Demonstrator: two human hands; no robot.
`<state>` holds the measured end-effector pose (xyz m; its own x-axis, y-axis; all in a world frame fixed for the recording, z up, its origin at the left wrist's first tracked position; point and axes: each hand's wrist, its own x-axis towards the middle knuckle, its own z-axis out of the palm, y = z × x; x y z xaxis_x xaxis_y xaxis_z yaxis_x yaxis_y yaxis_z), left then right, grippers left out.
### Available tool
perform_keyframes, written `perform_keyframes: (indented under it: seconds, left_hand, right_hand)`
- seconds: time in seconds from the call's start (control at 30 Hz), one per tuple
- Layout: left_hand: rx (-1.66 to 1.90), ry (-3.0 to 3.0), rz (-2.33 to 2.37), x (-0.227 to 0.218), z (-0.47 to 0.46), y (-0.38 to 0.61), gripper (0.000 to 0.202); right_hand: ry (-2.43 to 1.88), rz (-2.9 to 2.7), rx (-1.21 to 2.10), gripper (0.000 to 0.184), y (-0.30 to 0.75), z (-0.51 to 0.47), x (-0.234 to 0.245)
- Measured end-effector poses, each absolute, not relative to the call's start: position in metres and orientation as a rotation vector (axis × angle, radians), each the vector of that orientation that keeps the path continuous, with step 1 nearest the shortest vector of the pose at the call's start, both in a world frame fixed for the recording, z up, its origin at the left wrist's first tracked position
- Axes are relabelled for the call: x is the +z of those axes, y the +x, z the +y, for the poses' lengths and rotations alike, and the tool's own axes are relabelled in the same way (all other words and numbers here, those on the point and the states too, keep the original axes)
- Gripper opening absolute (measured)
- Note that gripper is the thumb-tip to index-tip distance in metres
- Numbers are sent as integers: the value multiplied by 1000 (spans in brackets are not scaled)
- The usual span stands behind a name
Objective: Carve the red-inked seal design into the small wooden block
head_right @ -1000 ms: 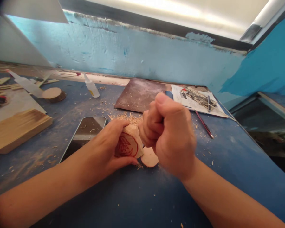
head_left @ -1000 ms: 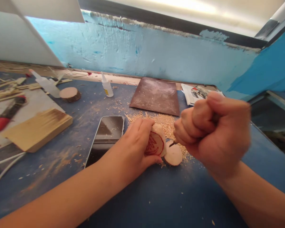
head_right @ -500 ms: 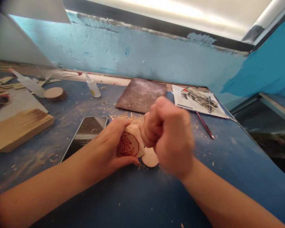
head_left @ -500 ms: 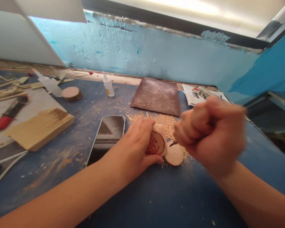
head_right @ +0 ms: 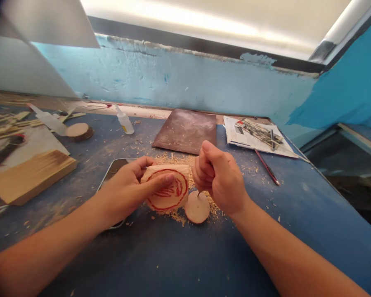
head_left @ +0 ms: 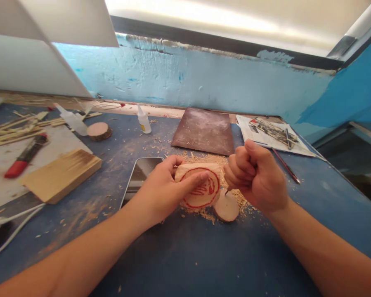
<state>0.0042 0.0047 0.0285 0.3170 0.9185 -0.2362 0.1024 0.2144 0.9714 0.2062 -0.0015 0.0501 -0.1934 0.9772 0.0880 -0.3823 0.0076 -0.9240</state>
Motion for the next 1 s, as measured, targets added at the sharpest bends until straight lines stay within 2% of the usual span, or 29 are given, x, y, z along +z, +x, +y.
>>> perform_keyframes:
  seconds: [0.17, 0.33, 0.5, 0.6, 0.8, 1.0]
  left_hand:
    - [755, 874, 961, 23, 1, 10, 44]
    - [645, 919, 913, 24, -1, 13, 36]
    - [557, 1013, 965, 21, -4, 14, 47]
    - [533, 1035, 956, 24, -3, 13, 46]
    - [636, 928, 953, 28, 1, 12, 50]
    - [692, 893, 952, 24, -1, 15, 56]
  right_hand:
    - [-785, -1082, 1446, 57, 208, -1, 48]
    - [-806, -1049, 1401, 53, 207, -1, 44]
    - [-772, -1073, 1426, 50, 206, -3, 44]
    - [-773, -1105, 1418, 46, 209, -5, 50]
    - [-753, -1111, 1368, 45, 212, -7, 57]
    - [-755, -1066, 1482, 47, 205, -8, 49]
